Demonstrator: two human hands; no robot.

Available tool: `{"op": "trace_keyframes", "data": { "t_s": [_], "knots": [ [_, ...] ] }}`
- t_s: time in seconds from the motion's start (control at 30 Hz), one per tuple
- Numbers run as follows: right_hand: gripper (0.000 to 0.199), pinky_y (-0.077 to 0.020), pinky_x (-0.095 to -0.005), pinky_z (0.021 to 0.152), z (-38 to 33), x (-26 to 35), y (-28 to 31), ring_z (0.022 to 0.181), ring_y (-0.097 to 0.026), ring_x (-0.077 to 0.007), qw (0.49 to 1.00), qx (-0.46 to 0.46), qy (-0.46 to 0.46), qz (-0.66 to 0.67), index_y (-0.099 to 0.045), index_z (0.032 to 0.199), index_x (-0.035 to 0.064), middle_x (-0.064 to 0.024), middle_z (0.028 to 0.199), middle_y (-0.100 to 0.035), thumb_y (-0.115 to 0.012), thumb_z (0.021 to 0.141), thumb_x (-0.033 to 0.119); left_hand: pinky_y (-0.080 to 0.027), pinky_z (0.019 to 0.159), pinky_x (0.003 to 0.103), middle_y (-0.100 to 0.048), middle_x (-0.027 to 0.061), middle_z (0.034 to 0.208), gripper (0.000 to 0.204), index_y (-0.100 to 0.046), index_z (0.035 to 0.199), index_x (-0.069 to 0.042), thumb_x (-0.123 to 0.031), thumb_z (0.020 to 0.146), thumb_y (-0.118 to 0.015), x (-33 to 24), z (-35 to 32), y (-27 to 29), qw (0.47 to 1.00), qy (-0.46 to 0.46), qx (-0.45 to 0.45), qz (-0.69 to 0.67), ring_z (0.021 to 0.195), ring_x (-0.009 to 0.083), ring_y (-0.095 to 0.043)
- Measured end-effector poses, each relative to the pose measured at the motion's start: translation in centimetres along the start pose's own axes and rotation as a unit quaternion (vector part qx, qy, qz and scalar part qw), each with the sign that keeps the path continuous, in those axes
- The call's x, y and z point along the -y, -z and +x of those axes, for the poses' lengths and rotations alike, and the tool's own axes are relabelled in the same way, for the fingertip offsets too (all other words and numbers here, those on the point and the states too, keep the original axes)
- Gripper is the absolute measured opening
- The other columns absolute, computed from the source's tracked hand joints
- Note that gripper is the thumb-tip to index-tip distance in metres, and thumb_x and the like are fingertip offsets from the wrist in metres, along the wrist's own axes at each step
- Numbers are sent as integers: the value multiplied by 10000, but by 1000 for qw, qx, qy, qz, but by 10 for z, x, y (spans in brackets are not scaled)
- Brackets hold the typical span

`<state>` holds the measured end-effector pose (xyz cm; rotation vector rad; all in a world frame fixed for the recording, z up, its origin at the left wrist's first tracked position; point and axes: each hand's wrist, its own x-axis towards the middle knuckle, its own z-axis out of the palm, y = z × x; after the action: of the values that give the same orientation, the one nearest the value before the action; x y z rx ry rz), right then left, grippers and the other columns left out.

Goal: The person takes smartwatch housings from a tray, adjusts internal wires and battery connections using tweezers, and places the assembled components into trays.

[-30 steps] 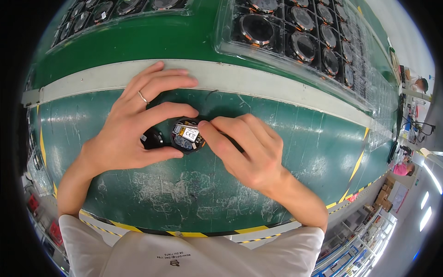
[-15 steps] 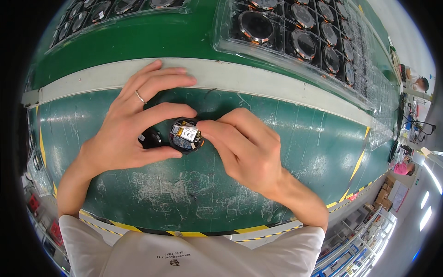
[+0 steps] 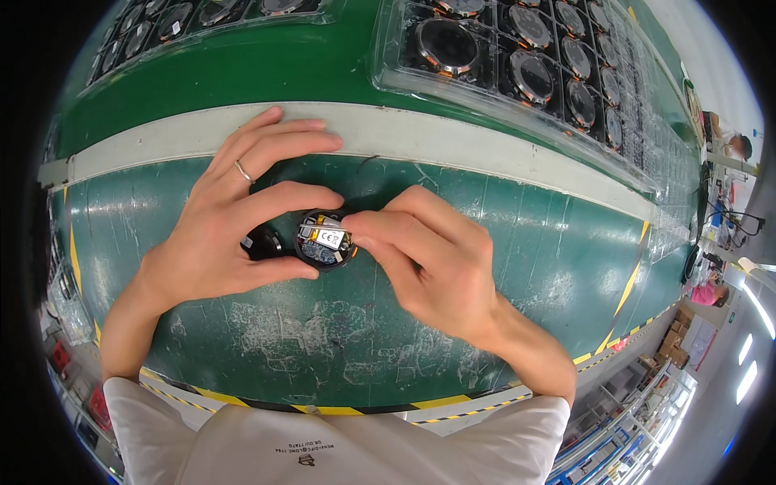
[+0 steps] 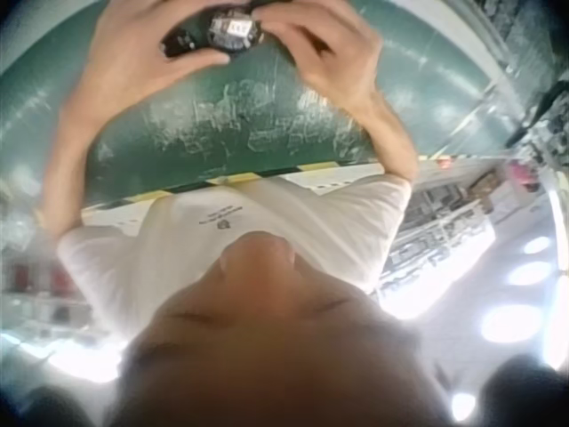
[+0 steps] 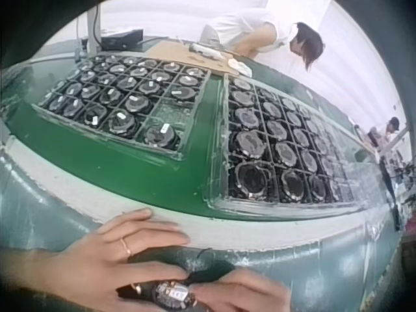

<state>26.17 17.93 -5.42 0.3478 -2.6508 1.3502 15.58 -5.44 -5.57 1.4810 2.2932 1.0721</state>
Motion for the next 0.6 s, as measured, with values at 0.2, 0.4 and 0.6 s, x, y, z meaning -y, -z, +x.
{"op": "trace_keyframes", "data": {
  "t_s": [0.2, 0.4, 0.6],
  "knots": [
    [234, -481, -294, 564, 3, 2, 2, 659, -610, -172, 998, 13, -45, 33, -781, 1044, 32, -84, 856, -662, -794, 835, -71, -300, 1232, 591, -577, 120, 1451, 522, -728, 1141, -129, -308, 679, -894, -1, 0, -1, 1000, 6, -2, -1, 1396, 356, -506],
    [187, -480, -320, 529, -1, -1, -7, 614, -600, -216, 998, -7, 21, -51, -744, 1017, 45, -79, 833, -635, -785, 849, -26, -303, 1233, 582, -582, 118, 1447, 526, -726, 1131, -115, -290, 666, -901, -1, 0, -1, 1000, 9, -6, -1, 1397, 348, -508],
    [328, -449, -321, 467, -7, -5, -7, 543, -576, -205, 984, 31, 101, -146, -726, 1126, 68, -62, 793, -612, -790, 821, -35, -307, 1235, 580, -583, 116, 1446, 543, -720, 1126, -112, -256, 639, -910, -1, -1, -2, 1000, 9, -12, -4, 1397, 348, -509]
  ]
}}
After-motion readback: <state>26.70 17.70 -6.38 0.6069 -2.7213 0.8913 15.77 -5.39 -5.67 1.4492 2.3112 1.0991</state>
